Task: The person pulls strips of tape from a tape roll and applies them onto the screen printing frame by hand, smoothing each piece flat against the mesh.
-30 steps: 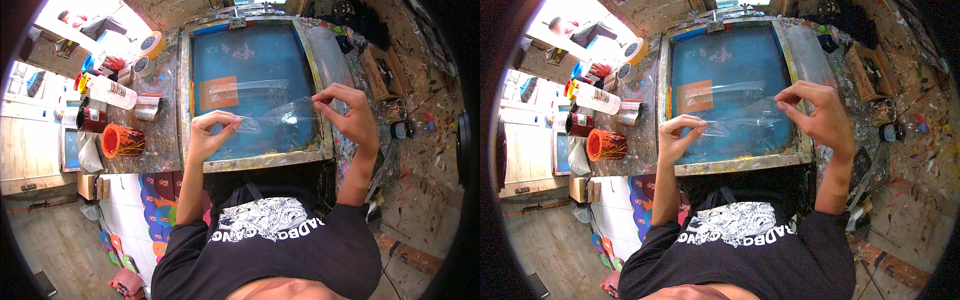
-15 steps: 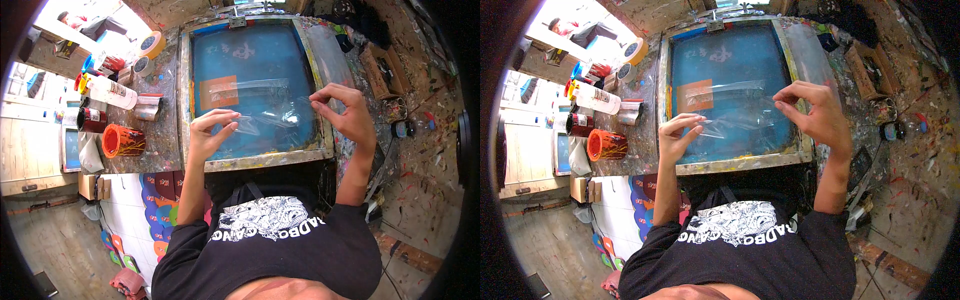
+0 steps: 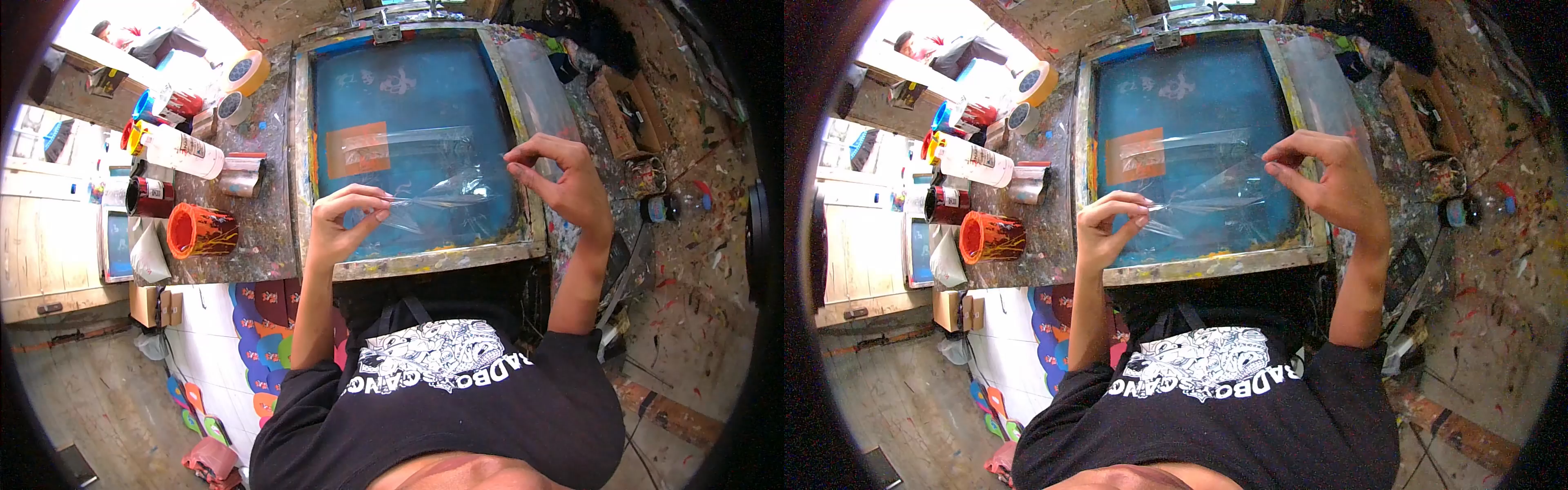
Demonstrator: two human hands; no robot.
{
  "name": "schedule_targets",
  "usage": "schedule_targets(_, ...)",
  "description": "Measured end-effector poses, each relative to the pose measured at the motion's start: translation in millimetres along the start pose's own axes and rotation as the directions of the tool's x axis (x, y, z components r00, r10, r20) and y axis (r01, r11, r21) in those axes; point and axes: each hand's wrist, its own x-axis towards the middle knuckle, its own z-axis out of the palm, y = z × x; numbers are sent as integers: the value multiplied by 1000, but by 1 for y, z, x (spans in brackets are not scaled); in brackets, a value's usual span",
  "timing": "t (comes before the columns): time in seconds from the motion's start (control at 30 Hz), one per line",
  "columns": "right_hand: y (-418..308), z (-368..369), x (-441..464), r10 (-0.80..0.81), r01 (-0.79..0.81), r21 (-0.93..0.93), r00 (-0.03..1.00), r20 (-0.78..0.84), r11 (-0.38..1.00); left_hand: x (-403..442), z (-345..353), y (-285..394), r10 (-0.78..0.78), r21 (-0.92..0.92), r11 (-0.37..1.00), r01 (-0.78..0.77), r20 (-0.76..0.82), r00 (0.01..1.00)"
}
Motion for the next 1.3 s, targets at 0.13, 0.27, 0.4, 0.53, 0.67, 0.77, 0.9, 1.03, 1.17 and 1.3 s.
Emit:
schedule_targets(0.13, 1, 1, 0, -8, 8, -2, 1000, 4, 1000, 0, 0, 1, -22, -11, 1000, 22, -14, 1000)
schedule_targets(0.27, -1, 1, -2, -1, 1, 0, 1000, 3, 1000, -2, -1, 0, -48, -4, 999, 48, -13, 999)
schedule_targets(0.4, -5, 2, -4, -5, 5, 0, 1000, 1, 1000, 0, -1, 4, -95, -134, 987, 92, -11, 995)
schedule_targets(0.53, -10, 7, -8, 17, -17, 26, 1000, -6, 1000, -3, 4, -3, -136, -74, 989, 131, -78, 988)
schedule_targets(0.67, -12, 14, -15, -25, 26, 10, 996, -86, 1000, -5, 7, -4, -255, -74, 966, 249, -88, 963)
schedule_targets(0.77, -13, 21, -21, -62, 64, 7, 986, -152, 998, -5, 10, -4, -333, -160, 935, 316, -97, 938)
schedule_targets(0.9, -15, 34, -31, -132, 133, -9, 964, -229, 991, -6, 13, -12, -407, -268, 890, 368, -106, 907)
schedule_targets(1.03, -17, 43, -40, -186, 177, -60, 952, -242, 982, -9, 14, -28, -372, -255, 910, 328, -149, 916)
schedule_targets(1.17, -21, 46, -45, -330, 294, -178, 916, -229, 939, -6, 12, -26, -403, -299, 887, 350, -137, 905)
schedule_targets(1.3, -23, 48, -49, -385, 337, -239, 903, -193, 911, -5, 3, -28, -464, -407, 822, 398, -74, 883)
